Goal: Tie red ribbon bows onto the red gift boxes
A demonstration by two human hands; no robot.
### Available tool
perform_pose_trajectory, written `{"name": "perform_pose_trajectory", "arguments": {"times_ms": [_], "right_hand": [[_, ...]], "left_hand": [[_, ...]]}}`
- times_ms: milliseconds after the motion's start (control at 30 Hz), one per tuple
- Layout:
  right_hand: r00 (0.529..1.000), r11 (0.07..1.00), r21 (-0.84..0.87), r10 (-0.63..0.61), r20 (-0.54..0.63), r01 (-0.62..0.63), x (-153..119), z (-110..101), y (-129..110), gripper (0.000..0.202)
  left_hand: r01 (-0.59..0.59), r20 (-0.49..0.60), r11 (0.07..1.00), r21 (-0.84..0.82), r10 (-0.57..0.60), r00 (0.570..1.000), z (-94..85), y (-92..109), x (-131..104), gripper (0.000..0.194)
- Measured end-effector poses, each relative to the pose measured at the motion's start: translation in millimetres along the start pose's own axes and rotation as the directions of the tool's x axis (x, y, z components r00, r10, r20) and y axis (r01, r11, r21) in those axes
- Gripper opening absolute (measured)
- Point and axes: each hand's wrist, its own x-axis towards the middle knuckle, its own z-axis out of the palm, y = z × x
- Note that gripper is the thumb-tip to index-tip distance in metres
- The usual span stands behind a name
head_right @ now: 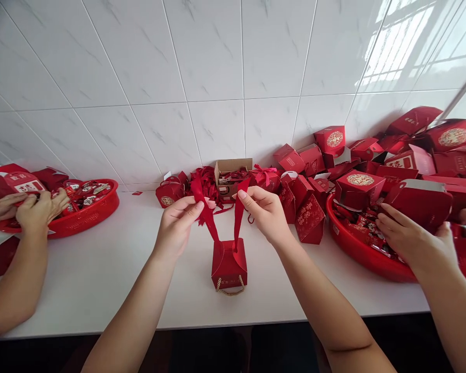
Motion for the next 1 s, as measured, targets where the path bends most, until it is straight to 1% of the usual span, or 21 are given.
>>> {"name": "perform_pose_trajectory", "arguments": {"times_ms": [100,133,167,200,267,300,333,400,433,533,633,733,800,900,933,967,1000], "right_hand": [[1.0,1.0,0.015,0.007,0.012,-0.007,0.6,1.9,-3.2,0.03],[0.999,1.0,0.018,0.015,0.034,-0.015,1.0,2.7,-4.3,0.03],[0.996,0.999,0.018,0.037,0.08,-0.039,1.3,3.6,-5.2,0.029],[0.986,0.997,0.009,0.076,0.151,-0.078,1.5,4.8,-5.5,0.028],[0.939,0.986,-0.047,0.167,0.301,-0.16,1.3,7.8,-3.7,0.023],[0.918,0.981,-0.081,0.195,0.347,-0.177,0.8,9.7,-1.6,0.02],[0.909,0.98,-0.107,0.198,0.365,-0.171,0.1,11.6,1.1,0.017],[0.918,0.986,-0.126,0.149,0.367,-0.11,-2.1,15.0,7.8,0.012],[0.919,0.99,-0.122,0.114,0.378,-0.073,-3.4,16.3,11.1,0.014],[0.89,0.997,-0.081,0.034,0.456,0.003,-8.5,18.7,18.4,0.023],[0.87,1.0,0.018,-0.014,0.492,0.006,-13.9,20.2,20.9,0.023],[0.869,0.996,0.093,-0.051,0.493,0.005,-17.4,21.7,22.2,0.023],[0.865,0.996,0.077,-0.083,0.495,0.052,-17.9,21.0,23.8,0.024],[0.845,0.985,-0.016,-0.14,0.515,0.172,-17.2,15.1,27.1,0.029],[0.831,0.968,-0.062,-0.174,0.528,0.242,-17.0,12.0,28.4,0.029],[0.808,0.934,-0.117,-0.224,0.545,0.337,-16.9,8.8,29.8,0.029],[0.776,0.876,-0.181,-0.28,0.565,0.447,-17.0,5.7,31.3,0.03]], "left_hand": [[-0.008,0.016,1.0,0.008,0.007,1.0,-0.8,-3.9,-2.6,0.016],[-0.015,0.029,1.0,0.01,0.014,0.999,-1.2,-4.5,-3.3,0.016],[-0.019,0.057,1.0,0.014,0.018,0.998,-1.7,-4.6,-4.0,0.016],[-0.018,0.104,1.0,0.02,0.016,0.994,-2.0,-4.3,-4.9,0.016],[0.0,0.225,0.998,0.061,-0.013,0.974,-2.0,-2.3,-7.2,0.015],[0.016,0.27,0.996,0.093,-0.041,0.962,-1.6,-1.1,-8.7,0.015],[0.034,0.292,0.991,0.126,-0.07,0.954,-1.2,0.0,-10.3,0.015],[0.068,0.266,0.982,0.174,-0.113,0.957,-0.3,0.8,-13.6,0.02],[0.081,0.24,0.979,0.188,-0.125,0.963,-0.2,0.2,-15.0,0.023],[0.102,0.204,0.971,0.216,-0.147,0.968,-1.6,-4.7,-17.4,0.026],[0.133,0.196,0.967,0.22,-0.177,0.964,-4.0,-10.5,-17.8,0.029],[0.175,0.181,0.964,0.201,-0.212,0.96,-6.2,-12.4,-17.6,0.032],[0.217,0.218,0.961,0.171,-0.252,0.943,-8.1,-11.8,-17.2,0.032],[0.339,0.293,0.934,0.112,-0.357,0.887,-12.8,-11.5,-16.0,0.03],[0.378,0.298,0.921,0.093,-0.388,0.872,-14.8,-12.3,-15.4,0.029],[0.406,0.294,0.911,0.067,-0.407,0.865,-16.8,-13.6,-14.8,0.027],[0.425,0.288,0.905,0.032,-0.415,0.863,-18.7,-15.2,-14.4,0.025]]}}
